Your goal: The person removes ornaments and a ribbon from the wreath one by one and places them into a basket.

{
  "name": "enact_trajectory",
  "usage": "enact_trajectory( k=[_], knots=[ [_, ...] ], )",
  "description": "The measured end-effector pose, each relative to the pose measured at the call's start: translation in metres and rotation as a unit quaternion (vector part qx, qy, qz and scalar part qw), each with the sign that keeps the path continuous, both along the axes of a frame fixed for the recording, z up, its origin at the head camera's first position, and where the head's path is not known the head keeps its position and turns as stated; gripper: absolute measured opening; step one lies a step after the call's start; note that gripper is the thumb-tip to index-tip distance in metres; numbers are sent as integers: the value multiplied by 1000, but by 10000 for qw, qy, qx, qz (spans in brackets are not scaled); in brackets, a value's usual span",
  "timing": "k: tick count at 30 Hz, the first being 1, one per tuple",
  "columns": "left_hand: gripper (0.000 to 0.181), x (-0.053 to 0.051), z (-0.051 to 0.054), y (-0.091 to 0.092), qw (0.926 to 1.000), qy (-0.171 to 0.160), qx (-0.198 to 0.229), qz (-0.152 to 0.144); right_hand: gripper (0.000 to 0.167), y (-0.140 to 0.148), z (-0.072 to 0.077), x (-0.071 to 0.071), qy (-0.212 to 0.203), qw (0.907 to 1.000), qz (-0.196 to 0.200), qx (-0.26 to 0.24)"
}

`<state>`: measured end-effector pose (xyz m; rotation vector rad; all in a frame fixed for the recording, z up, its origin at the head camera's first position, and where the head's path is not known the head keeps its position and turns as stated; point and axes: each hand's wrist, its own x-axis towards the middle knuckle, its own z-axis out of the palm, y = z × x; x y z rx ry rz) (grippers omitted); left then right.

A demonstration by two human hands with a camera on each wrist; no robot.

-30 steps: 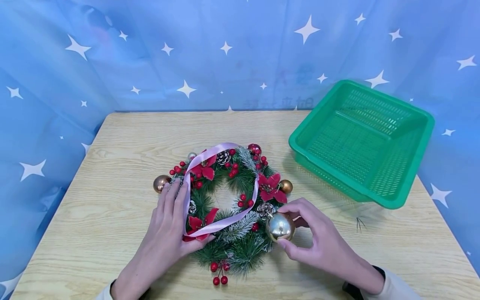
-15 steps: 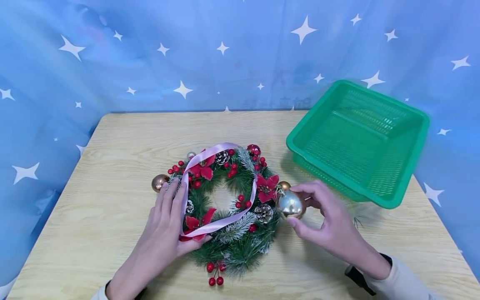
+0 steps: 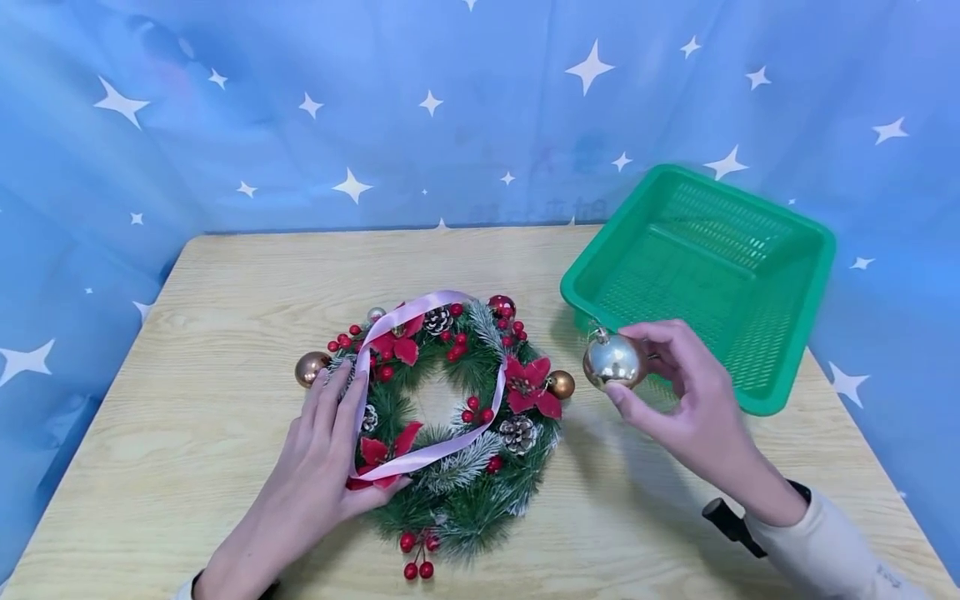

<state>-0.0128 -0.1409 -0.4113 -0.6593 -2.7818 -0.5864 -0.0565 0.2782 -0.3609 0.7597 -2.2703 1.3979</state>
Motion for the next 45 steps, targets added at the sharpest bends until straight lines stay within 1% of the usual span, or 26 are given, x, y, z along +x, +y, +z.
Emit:
enact_trajectory(
  k=[3, 7, 15, 21, 28, 38, 42, 45],
  knots=[
    [141, 1, 0, -1, 10000, -18, 3, -13, 64, 5, 3, -3, -197, 9998, -90, 41],
    [139, 3, 0, -2, 10000, -47, 55, -43, 63, 15, 5, -10, -360, 9988, -275, 209],
    [138, 1, 0, 0, 9999, -119, 78, -71, 59, 43, 15, -28, -221, 9964, -729, 380],
    [142, 1, 2, 0, 9998, -204, 68, -12, 55, 54, 19, -38, -364, 9941, -916, 442],
    [142, 2, 2, 1, 9997, -231, 76, 59, 51, 63, 18, -51, -600, 9897, -1153, 605],
    [142, 3, 2, -1, 9995, -307, 51, 48, 48, 73, 16, -69, -958, 9852, -1202, 763],
    [142, 4, 2, -1, 9995, -316, 41, 37, 47, 76, 13, -76, -1078, 9840, -1154, 826],
    [142, 4, 2, 0, 9992, -391, 80, 37, 46, 79, 12, -81, -1129, 9829, -1133, 910]
  ],
)
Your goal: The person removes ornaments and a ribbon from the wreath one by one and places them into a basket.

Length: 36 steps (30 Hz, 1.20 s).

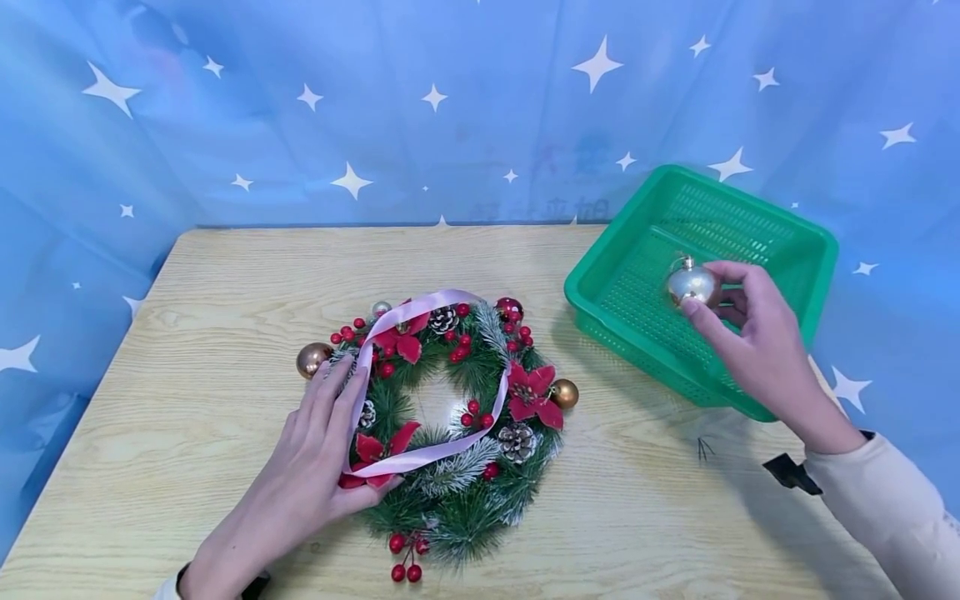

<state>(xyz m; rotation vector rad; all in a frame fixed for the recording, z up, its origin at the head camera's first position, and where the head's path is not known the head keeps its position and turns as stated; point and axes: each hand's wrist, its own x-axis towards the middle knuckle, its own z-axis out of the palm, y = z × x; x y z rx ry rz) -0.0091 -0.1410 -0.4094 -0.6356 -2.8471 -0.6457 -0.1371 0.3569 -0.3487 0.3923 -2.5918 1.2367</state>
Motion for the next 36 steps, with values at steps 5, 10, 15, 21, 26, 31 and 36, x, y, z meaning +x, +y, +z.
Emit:
enact_trajectory(
  k=[5, 10, 15, 21, 26, 31, 36],
  knots=[
    [142, -1, 1, 1, 9999, -159, 58, 1, 47, 4, -1, -9, -108, 9998, 20, 176],
    [142, -1, 1, -1, 9999, -110, 80, -40, 50, 7, -4, -21, -392, 9982, 128, 438],
    [142, -1, 1, -2, 9999, -32, 118, -49, 49, 10, -7, -32, -613, 9957, 248, 650],
    [140, -1, 1, -2, 9998, 43, 163, -74, 46, 12, -12, -43, -749, 9924, 440, 873],
    [139, -1, -1, -2, 9999, 77, 127, -73, 49, 13, -16, -49, -832, 9888, 585, 1089],
    [141, 0, -2, -2, 10000, 21, 69, -31, 52, 12, -19, -53, -975, 9847, 739, 1239],
    [140, 0, -2, -2, 10000, -8, 38, -13, 42, 10, -20, -59, -1046, 9809, 937, 1343]
  ],
)
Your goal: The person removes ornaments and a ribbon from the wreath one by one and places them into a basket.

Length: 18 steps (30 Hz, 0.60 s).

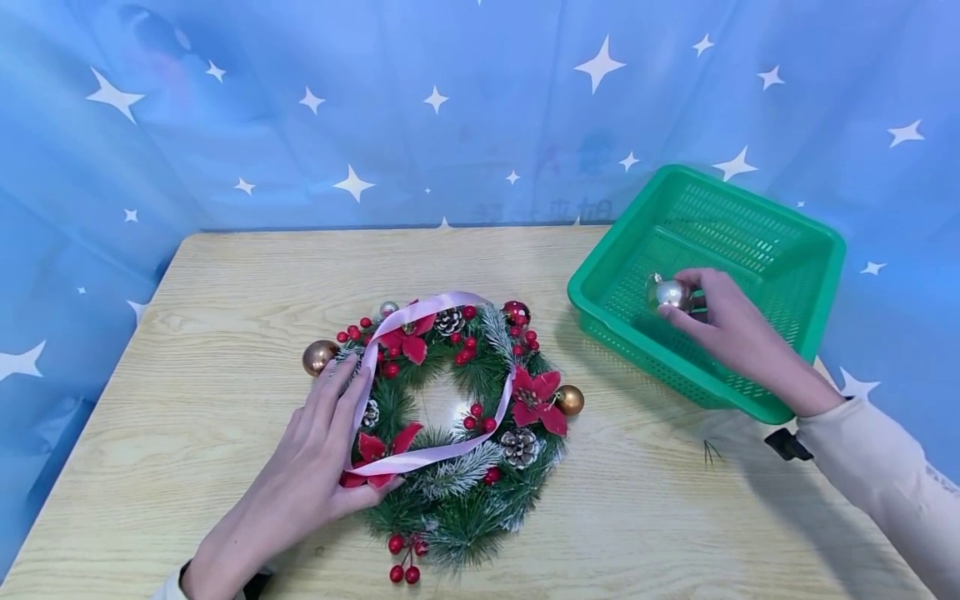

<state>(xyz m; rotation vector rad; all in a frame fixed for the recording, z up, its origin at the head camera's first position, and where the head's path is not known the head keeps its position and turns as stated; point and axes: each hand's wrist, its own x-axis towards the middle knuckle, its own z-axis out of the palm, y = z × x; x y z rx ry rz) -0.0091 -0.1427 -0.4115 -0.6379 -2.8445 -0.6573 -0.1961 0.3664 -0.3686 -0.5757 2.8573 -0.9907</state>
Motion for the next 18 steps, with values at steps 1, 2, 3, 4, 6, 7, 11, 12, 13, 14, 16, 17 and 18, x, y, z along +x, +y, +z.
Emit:
enact_trajectory(
  k=[1, 2, 3, 4, 6, 7, 11, 12, 13, 14, 16, 17, 18],
  knots=[
    [140, 0, 0, 0, 10000, -4, 7, 2, 39, -1, 0, -1, -33, 10000, 39, 31],
    [140, 0, 0, 0, 10000, 2, 11, -1, 37, -1, 0, -2, -58, 9999, 70, 81],
    [140, 0, 0, -1, 10000, 9, 22, 0, 36, -2, 0, -2, -83, 9998, 86, 145],
    [140, -1, 0, 0, 10000, 21, 26, -12, 35, -1, 0, -2, -106, 9997, 89, 211],
    [140, -1, 0, 0, 10000, 47, 28, -29, 35, -1, 0, -2, -130, 9993, 108, 319],
    [140, -2, 0, -1, 10000, 58, 22, -33, 35, -1, -1, -2, -127, 9991, 125, 372],
    [140, -2, 0, -1, 10000, 77, 11, -45, 39, 0, -3, -3, -139, 9978, 195, 615],
    [140, -2, 0, -2, 10000, 76, 13, -56, 40, 0, -4, -3, -161, 9972, 211, 693],
    [140, -2, 0, -2, 9999, 78, 19, -69, 40, 0, -4, -3, -173, 9966, 212, 776],
    [140, -1, 1, -2, 9999, 95, 31, -83, 42, 0, -5, -3, -216, 9960, 204, 848],
    [140, 0, 0, -2, 9998, 142, 61, -113, 45, 0, -6, -2, -339, 9942, 239, 990],
    [140, 0, -1, -2, 9998, 160, 81, -129, 47, 0, -7, -1, -434, 9933, 241, 1045],
    [139, 1, -2, -1, 9997, 175, 92, -136, 47, 0, -7, 0, -504, 9923, 241, 1105]
  ],
)
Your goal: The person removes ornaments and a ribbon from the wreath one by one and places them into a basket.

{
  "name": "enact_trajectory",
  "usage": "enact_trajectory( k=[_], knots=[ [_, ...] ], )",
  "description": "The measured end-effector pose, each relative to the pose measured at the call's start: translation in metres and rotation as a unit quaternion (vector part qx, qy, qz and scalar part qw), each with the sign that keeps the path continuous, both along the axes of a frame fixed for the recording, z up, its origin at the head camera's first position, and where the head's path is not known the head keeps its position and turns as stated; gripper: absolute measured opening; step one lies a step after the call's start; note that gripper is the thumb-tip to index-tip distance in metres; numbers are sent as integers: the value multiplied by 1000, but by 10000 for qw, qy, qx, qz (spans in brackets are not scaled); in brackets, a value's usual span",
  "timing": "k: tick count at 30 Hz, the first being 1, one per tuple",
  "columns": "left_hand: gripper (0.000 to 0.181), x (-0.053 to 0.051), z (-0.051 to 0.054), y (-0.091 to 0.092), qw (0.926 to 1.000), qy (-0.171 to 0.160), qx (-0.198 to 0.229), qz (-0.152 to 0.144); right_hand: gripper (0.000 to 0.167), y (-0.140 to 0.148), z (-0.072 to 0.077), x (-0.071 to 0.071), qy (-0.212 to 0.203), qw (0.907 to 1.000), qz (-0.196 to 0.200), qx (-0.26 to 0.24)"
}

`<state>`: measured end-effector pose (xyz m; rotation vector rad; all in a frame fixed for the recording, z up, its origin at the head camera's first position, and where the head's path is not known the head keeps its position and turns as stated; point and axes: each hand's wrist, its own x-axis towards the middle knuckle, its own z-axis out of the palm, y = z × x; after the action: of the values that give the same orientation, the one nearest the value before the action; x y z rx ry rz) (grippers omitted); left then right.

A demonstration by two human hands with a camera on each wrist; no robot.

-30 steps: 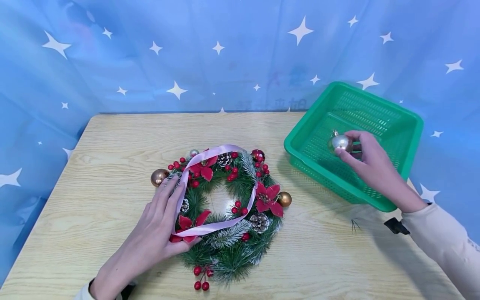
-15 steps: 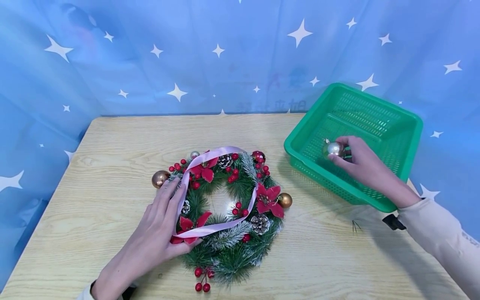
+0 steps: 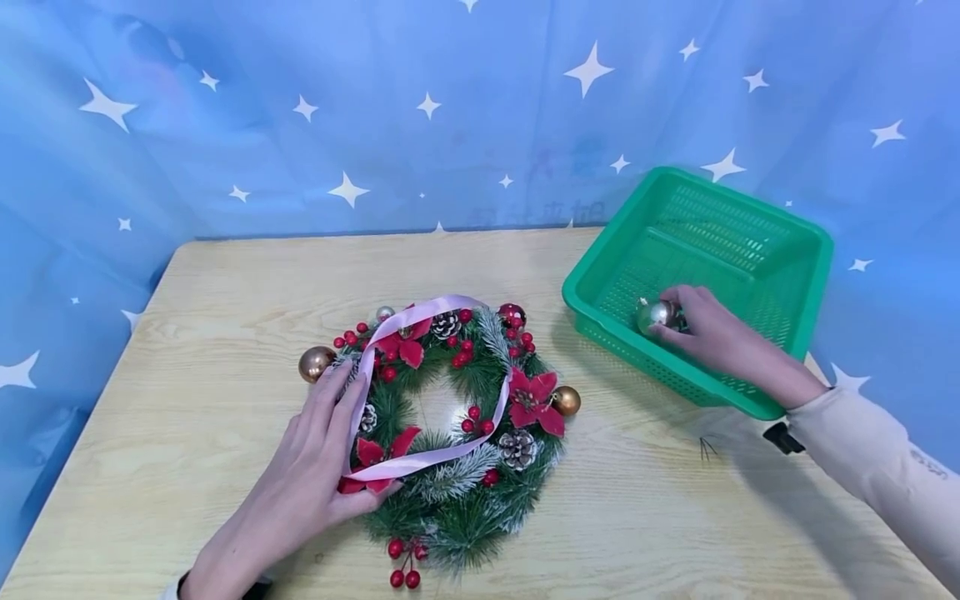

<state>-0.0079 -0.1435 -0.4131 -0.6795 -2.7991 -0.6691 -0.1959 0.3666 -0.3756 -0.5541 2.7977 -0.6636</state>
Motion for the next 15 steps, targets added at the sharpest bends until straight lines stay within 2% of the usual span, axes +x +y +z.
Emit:
enact_trajectory(
  k=[5, 15],
  knots=[
    [138, 2, -3, 4, 10000, -14, 7, -12, 52, 1, -1, 5, -329, 9993, -88, 154],
    [137, -2, 2, 1, 9999, 50, -45, 88, 53, -3, 1, 2, -337, 9993, -150, 78]
  ],
)
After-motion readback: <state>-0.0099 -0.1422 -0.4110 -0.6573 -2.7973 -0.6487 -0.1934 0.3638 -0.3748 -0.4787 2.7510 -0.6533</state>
